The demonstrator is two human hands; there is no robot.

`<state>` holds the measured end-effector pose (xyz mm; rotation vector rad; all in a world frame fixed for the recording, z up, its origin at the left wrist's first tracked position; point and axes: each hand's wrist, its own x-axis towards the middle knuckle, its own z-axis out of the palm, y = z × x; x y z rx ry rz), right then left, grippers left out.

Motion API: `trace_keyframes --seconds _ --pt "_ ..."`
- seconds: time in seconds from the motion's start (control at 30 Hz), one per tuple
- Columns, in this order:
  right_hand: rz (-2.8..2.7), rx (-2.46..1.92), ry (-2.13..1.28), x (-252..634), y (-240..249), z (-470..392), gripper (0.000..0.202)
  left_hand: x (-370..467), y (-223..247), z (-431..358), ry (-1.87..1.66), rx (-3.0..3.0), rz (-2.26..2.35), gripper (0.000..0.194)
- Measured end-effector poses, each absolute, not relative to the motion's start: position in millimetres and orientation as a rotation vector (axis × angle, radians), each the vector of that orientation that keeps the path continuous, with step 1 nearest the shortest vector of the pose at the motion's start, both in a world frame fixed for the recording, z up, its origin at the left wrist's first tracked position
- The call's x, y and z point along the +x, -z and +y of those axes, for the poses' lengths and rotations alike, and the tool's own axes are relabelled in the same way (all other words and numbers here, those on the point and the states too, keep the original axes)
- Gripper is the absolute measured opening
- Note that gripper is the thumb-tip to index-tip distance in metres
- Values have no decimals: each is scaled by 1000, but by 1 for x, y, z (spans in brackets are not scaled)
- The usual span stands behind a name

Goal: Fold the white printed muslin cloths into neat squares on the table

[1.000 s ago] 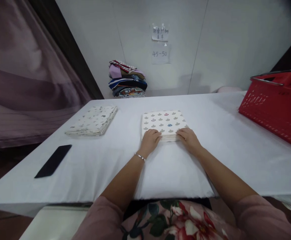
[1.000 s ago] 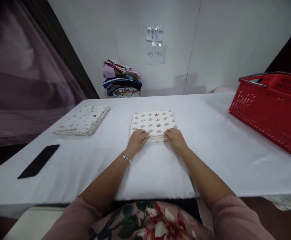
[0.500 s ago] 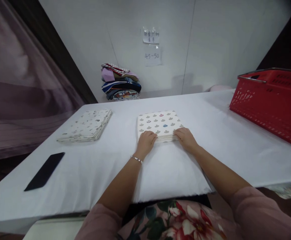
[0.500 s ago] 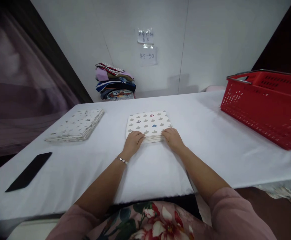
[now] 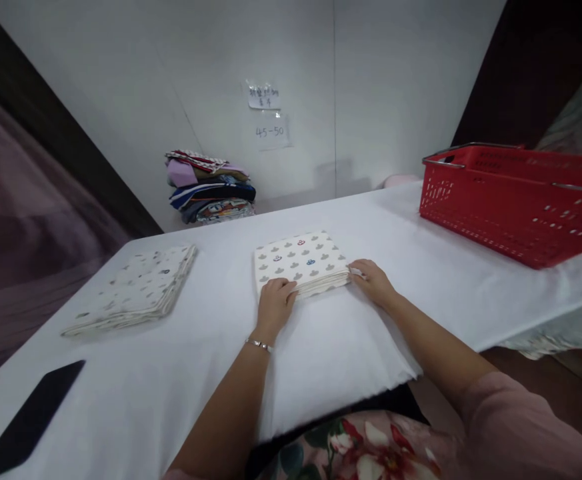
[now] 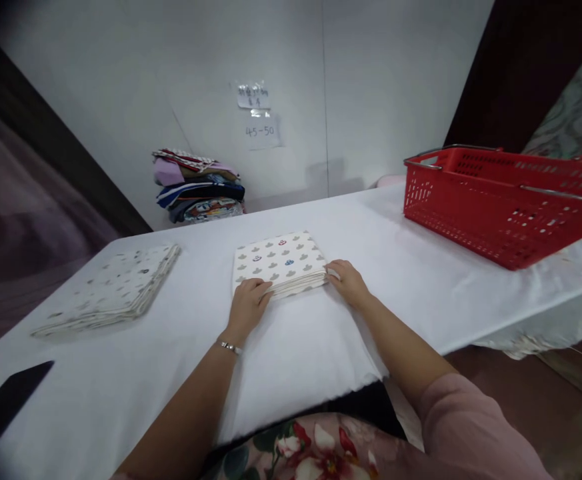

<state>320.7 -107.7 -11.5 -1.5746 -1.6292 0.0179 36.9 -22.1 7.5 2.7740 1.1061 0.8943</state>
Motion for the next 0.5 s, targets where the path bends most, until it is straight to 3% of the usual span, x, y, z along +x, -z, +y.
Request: trace_keyframes --seconds 0.2,0.5 --pt "-1504 -1733 -215 305 10 -111 32 36 -6 -21 -912 2767 1100 18" --pt "-1360 -1714 -193 297 14 -105 29 37 -5 -21 -891 2741 1094 18"
